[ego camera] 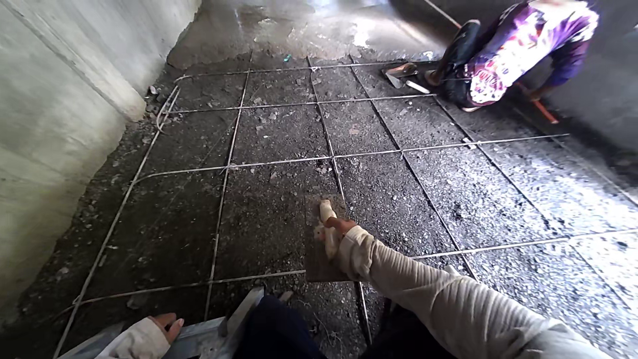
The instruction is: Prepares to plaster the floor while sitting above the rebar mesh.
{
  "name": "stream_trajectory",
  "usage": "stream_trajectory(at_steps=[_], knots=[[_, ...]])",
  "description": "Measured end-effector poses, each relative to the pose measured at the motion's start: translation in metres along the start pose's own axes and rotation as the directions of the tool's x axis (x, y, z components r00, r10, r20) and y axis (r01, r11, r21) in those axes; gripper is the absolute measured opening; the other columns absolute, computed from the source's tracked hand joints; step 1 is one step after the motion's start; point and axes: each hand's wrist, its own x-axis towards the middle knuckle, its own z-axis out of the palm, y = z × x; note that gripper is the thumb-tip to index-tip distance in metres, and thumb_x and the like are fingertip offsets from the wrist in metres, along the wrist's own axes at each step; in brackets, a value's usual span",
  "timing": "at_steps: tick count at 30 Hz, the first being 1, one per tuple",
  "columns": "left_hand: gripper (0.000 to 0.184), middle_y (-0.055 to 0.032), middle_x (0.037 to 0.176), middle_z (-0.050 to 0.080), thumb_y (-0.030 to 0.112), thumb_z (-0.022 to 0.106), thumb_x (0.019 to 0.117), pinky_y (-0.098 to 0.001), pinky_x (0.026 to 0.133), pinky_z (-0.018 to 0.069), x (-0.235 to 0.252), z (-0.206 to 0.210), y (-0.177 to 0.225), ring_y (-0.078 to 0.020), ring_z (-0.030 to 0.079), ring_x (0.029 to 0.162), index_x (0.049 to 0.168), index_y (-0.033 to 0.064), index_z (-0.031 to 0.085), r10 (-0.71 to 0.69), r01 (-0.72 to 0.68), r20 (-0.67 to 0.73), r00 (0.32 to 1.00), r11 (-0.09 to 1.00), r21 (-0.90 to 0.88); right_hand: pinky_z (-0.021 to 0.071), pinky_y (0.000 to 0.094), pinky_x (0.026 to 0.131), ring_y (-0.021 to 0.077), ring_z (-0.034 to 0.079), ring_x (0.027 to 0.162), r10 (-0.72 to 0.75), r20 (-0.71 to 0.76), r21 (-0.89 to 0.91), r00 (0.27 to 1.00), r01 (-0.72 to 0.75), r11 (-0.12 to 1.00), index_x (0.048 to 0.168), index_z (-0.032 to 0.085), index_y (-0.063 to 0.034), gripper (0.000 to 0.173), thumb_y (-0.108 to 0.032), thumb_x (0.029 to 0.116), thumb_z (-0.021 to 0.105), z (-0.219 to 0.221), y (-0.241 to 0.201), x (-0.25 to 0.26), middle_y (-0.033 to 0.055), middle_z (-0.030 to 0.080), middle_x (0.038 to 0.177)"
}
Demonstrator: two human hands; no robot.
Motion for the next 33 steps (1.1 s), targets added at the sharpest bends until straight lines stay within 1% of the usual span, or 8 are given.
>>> stream_trajectory(at_steps=[4,12,17,19,22,26,30,33], knots=[[0.047,-0.0284,0.116,0.070,0.038,0.048,0.1077,-0.0615,0.103,0.0480,0.000,-0.001,0.002,-0.0425,0.067,0.117,0.115,-0.0036,0.069,-0.003,0.003,-0.009,1.000,1.000,-0.006,0.0585,0.0359,0.068,0.0213,0.067,0.074,0.002,-0.019,0.025,1.000,-0.002,1.000,0.127,0.056,0.0041,0.032,-0.014,0.1011,0.062,0.000,0.001,0.003,0.0162,0.067,0.096],[0.046,-0.0288,0.115,0.071,0.037,0.048,0.1078,-0.0608,0.102,0.0488,-0.001,0.001,0.000,-0.0425,0.067,0.115,0.114,-0.0041,0.069,-0.004,0.004,-0.016,1.000,1.000,-0.011,0.0593,0.0342,0.065,0.0207,0.068,0.071,0.009,-0.013,0.050,1.000,-0.008,0.999,0.125,0.056,0.0037,0.029,-0.014,0.1024,0.059,0.002,0.001,0.001,0.0156,0.068,0.093],[0.048,-0.0278,0.116,0.071,0.039,0.048,0.1076,-0.0611,0.103,0.0483,0.003,0.000,0.000,-0.0417,0.067,0.116,0.115,-0.0027,0.069,-0.022,0.022,0.003,1.000,1.000,-0.008,0.0578,0.0349,0.072,0.0193,0.067,0.079,-0.003,0.005,-0.038,1.000,0.003,0.999,0.128,0.057,0.0033,0.033,-0.018,0.1032,0.059,0.000,-0.001,-0.003,0.0156,0.067,0.101],[0.049,-0.0276,0.118,0.070,0.040,0.047,0.1078,-0.0611,0.104,0.0471,0.001,-0.001,-0.001,-0.0421,0.066,0.118,0.117,-0.0024,0.069,-0.024,0.024,0.011,1.000,1.000,-0.004,0.0577,0.0361,0.070,0.0209,0.067,0.077,0.010,-0.017,-0.019,1.000,-0.010,1.000,0.127,0.057,0.0031,0.032,-0.017,0.1021,0.060,0.002,0.000,-0.005,0.0161,0.067,0.099],[0.049,-0.0292,0.116,0.070,0.039,0.048,0.1074,-0.0634,0.103,0.0470,0.000,0.001,-0.002,-0.0449,0.066,0.117,0.115,-0.0042,0.070,0.020,-0.020,-0.022,1.000,1.000,-0.011,0.0582,0.0349,0.067,0.0205,0.067,0.072,0.003,-0.019,0.001,1.000,-0.003,1.000,0.124,0.058,0.0044,0.029,-0.015,0.1022,0.060,0.002,0.003,0.002,0.0152,0.068,0.093],[0.049,-0.0285,0.116,0.070,0.040,0.047,0.1077,-0.0622,0.103,0.0474,0.001,0.003,-0.004,-0.0434,0.066,0.117,0.115,-0.0033,0.070,0.019,-0.019,-0.022,1.000,1.000,-0.001,0.0588,0.0350,0.065,0.0209,0.067,0.071,0.009,-0.013,0.029,1.000,-0.009,1.000,0.124,0.056,0.0043,0.029,-0.013,0.1016,0.060,0.002,0.004,0.005,0.0155,0.067,0.091],[0.049,-0.0271,0.121,0.069,0.040,0.045,0.1083,-0.0608,0.106,0.0462,0.001,-0.001,0.000,-0.0412,0.065,0.121,0.119,-0.0020,0.069,-0.020,0.020,0.016,1.000,1.000,0.016,0.0591,0.0344,0.063,0.0213,0.068,0.069,0.022,-0.032,0.053,0.999,-0.021,0.998,0.125,0.055,0.0042,0.029,-0.011,0.1004,0.061,0.004,0.002,0.003,0.0160,0.067,0.091],[0.048,-0.0275,0.119,0.070,0.039,0.047,0.1079,-0.0618,0.104,0.0467,0.003,0.002,-0.004,-0.0424,0.065,0.119,0.118,-0.0024,0.069,-0.013,0.013,0.004,1.000,1.000,0.003,0.0592,0.0353,0.065,0.0218,0.068,0.072,0.019,-0.026,0.023,0.999,-0.019,1.000,0.126,0.055,0.0043,0.031,-0.011,0.1002,0.062,0.004,0.003,0.005,0.0164,0.067,0.094]])
